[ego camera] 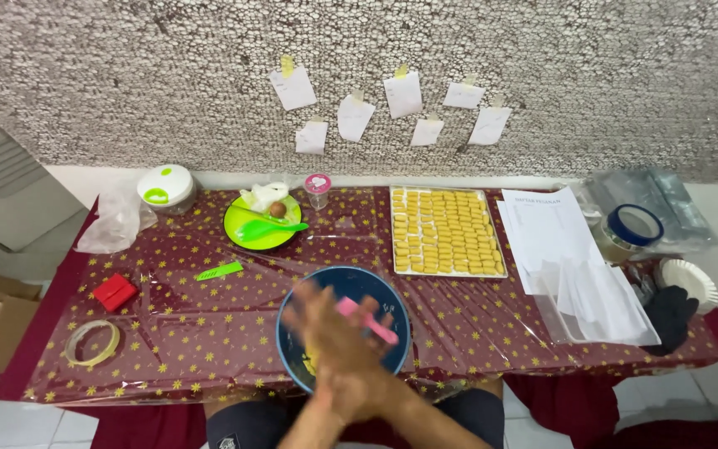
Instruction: Shaping small pieces of dough into uniform cylinders using a measuring guide and placing them on a tray.
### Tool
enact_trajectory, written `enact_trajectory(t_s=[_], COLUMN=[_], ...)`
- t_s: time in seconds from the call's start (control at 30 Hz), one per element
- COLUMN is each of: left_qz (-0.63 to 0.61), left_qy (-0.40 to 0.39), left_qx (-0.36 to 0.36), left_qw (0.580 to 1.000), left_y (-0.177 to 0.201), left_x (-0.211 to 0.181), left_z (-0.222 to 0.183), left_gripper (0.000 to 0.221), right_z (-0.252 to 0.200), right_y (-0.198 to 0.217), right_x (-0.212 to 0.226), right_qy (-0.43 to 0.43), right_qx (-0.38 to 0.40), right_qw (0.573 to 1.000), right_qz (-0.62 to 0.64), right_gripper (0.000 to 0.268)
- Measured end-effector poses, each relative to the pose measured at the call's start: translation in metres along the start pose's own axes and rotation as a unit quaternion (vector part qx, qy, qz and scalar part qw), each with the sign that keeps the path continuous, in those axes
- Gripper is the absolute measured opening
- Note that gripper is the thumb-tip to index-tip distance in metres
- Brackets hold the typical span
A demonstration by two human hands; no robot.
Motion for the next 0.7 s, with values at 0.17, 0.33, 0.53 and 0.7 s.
enact_trajectory(t_s=[0.17, 0.33, 0.53, 0.7], left_qz=[0.086, 0.126, 0.109, 0.155], left_qy=[0.085, -0.055, 0.077, 0.047], left_qx=[-0.271, -0.096, -0.358, -0.331], left_qw=[0.955, 0.986, 0.924, 0.929], left_y=[0.031, 0.048, 0.003, -0.014], left_x=[-0.010, -0.003, -0.031, -0.059], left_z=[0.008, -0.004, 0.014, 0.030], left_gripper=[0.082, 0.089, 0.060, 0.069], right_z=[-0.032, -0.005, -0.001, -0.019], right_y=[-0.040, -0.011, 0.025, 0.027], right_x=[-0.083, -0.050, -0.013, -0.022], right_qy=[-0.079, -0.051, -0.015, -0.048], right_qx=[0.076, 0.010, -0.112, -0.143], right_qw=[0.991, 0.992, 0.986, 0.985], right_qz=[0.083, 0.117, 0.124, -0.081], right_gripper=[0.060, 0.064, 0.056, 0.015])
Point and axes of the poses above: each hand's wrist, its own z-axis towards the middle knuckle, its own y-axis out of the back of the hand, x = y × z, the point moved 10 cm from there along z, towards the middle knuckle, and after that the axes turned 14 degrees about -y, right-handed, at the moved point
